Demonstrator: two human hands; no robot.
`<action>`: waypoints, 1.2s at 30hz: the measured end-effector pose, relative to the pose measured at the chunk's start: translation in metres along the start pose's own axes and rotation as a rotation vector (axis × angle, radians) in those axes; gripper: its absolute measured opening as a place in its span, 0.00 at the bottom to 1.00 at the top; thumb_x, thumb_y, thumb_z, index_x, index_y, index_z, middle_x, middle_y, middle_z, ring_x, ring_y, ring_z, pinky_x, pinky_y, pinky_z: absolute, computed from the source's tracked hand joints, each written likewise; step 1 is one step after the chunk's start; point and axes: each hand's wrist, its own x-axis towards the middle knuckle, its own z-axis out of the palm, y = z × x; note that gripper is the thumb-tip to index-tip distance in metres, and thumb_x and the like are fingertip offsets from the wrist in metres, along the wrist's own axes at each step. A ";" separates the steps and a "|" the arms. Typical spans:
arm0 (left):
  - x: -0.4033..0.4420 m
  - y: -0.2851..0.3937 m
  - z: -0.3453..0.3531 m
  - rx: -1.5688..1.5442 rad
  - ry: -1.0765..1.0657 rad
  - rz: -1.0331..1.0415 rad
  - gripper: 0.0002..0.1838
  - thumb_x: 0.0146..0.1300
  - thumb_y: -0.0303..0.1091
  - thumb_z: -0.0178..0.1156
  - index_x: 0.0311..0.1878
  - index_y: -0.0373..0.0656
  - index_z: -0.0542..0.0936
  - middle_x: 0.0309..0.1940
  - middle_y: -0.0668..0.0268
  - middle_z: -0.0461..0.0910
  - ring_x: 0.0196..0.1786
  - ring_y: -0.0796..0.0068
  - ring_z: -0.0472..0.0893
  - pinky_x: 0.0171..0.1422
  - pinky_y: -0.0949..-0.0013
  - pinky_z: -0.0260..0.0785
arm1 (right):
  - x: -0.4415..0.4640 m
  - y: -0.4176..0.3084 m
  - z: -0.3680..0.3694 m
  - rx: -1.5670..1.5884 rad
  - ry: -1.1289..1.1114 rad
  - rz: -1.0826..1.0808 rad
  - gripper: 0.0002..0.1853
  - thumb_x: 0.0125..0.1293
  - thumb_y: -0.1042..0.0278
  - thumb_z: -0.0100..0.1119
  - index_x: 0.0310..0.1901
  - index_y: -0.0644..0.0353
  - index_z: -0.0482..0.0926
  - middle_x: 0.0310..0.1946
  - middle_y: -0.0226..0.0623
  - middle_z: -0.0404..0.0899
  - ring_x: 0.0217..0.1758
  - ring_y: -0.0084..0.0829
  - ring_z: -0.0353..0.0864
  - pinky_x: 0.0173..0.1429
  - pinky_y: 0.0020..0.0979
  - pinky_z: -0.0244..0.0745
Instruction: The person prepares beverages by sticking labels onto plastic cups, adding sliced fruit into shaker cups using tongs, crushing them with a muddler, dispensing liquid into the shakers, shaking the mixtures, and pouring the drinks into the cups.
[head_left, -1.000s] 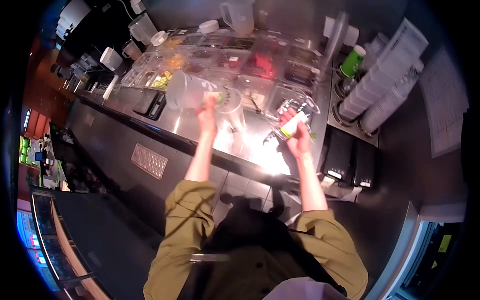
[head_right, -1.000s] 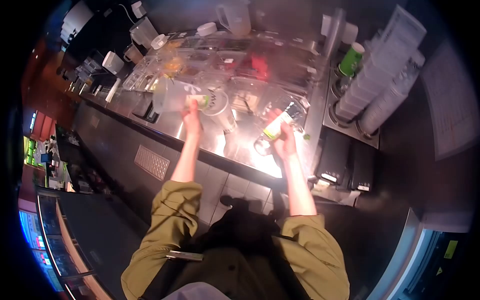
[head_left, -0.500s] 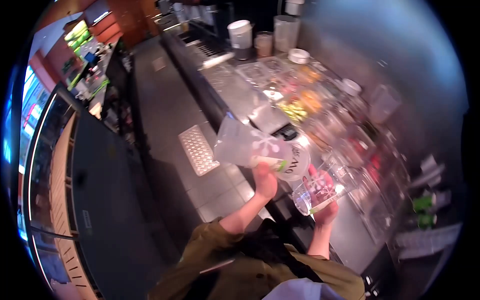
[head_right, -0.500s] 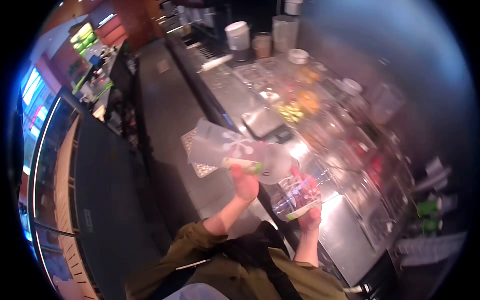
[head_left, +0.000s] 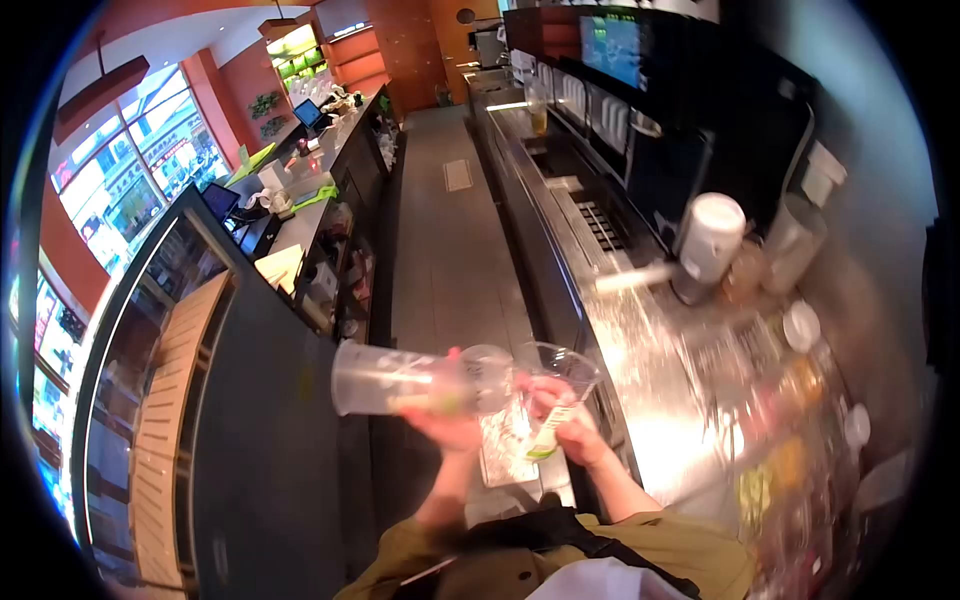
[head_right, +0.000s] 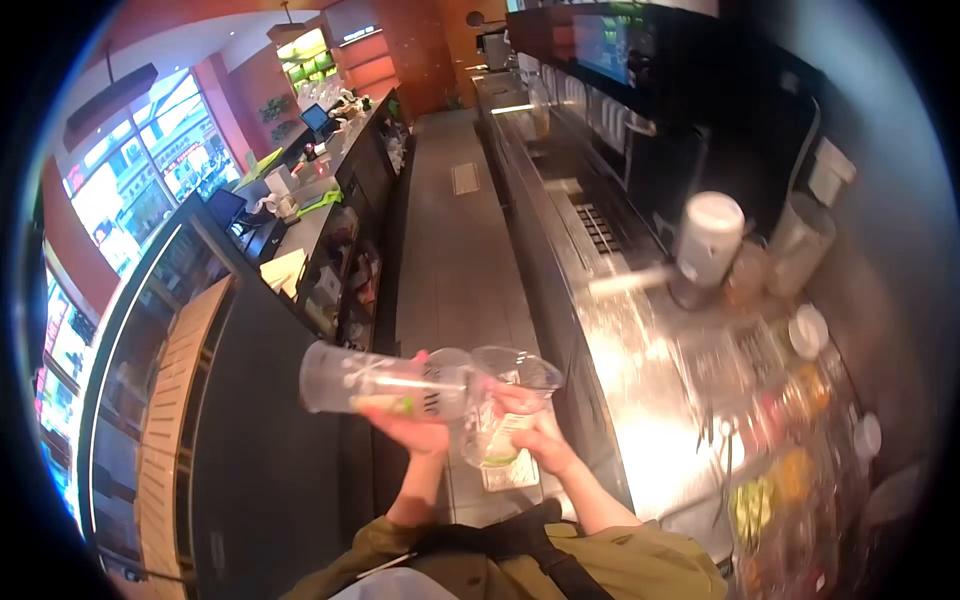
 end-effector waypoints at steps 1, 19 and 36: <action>0.032 -0.003 0.000 -0.052 -0.014 -0.008 0.41 0.55 0.72 0.41 0.63 0.50 0.60 0.54 0.57 0.70 0.55 0.56 0.71 0.62 0.53 0.61 | 0.040 0.008 -0.006 0.058 -0.048 0.002 0.45 0.46 0.52 0.64 0.63 0.63 0.55 0.66 0.47 0.54 0.69 0.38 0.55 0.71 0.38 0.47; 0.716 -0.313 0.006 -0.128 -0.099 -0.559 0.43 0.56 0.72 0.38 0.53 0.36 0.70 0.47 0.48 0.75 0.53 0.53 0.73 0.59 0.57 0.64 | 0.711 0.027 -0.253 -0.010 0.127 0.009 0.36 0.49 0.61 0.60 0.60 0.61 0.59 0.61 0.45 0.62 0.63 0.36 0.64 0.67 0.36 0.58; 1.159 -0.803 0.095 -0.190 -0.401 -1.186 0.40 0.58 0.70 0.40 0.62 0.47 0.63 0.53 0.49 0.71 0.57 0.53 0.69 0.63 0.50 0.58 | 1.141 -0.014 -0.610 -0.081 0.439 -0.308 0.33 0.52 0.61 0.61 0.59 0.62 0.61 0.55 0.37 0.67 0.57 0.30 0.68 0.62 0.32 0.62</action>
